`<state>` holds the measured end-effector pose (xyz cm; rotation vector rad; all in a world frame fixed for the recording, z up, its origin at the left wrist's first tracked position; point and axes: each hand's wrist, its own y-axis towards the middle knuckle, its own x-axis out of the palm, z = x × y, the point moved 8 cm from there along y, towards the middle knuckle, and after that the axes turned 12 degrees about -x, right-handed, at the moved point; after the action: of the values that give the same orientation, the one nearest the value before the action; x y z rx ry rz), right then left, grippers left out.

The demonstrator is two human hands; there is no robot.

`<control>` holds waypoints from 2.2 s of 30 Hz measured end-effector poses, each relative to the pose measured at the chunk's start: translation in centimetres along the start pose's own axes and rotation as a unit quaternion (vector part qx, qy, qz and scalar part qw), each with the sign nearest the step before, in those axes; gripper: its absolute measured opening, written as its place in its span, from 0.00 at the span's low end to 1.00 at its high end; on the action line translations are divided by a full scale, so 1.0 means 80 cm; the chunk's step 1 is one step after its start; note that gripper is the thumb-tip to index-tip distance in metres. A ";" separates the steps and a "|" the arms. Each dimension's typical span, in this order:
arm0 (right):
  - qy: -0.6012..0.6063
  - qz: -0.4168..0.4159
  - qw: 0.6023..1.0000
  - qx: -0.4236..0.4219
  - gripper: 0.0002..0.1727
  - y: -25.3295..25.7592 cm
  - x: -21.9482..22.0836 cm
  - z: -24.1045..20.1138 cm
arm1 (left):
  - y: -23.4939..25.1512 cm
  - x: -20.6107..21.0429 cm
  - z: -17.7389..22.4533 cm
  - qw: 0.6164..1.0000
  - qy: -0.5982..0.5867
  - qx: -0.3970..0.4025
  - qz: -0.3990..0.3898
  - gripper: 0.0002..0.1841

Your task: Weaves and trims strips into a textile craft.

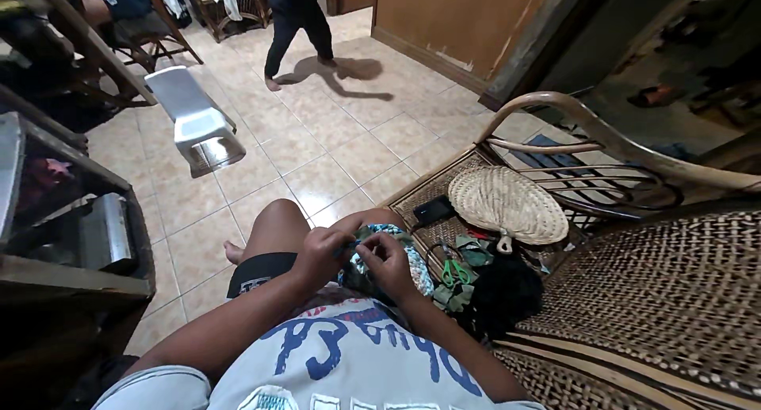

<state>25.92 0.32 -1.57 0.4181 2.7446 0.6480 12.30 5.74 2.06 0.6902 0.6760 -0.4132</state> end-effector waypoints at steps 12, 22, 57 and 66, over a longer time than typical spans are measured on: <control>0.152 -0.008 0.980 0.128 0.08 -0.006 0.016 0.014 | -0.003 -0.009 0.023 0.992 0.064 0.090 0.057 0.05; 0.183 0.019 0.978 0.101 0.05 -0.004 0.007 0.008 | 0.003 0.001 -0.008 0.960 -0.238 -0.120 -0.082 0.10; -0.089 0.024 0.987 -0.131 0.14 -0.003 0.002 -0.031 | -0.001 -0.001 -0.006 0.952 -0.192 -0.203 -0.122 0.10; 0.025 0.023 0.994 -0.107 0.13 0.002 0.000 -0.022 | -0.006 0.012 -0.019 0.799 -0.431 -0.357 -0.220 0.04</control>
<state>25.31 -0.25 0.02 0.4222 2.6805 0.9663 12.05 6.35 0.27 -0.4174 0.0568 -0.7743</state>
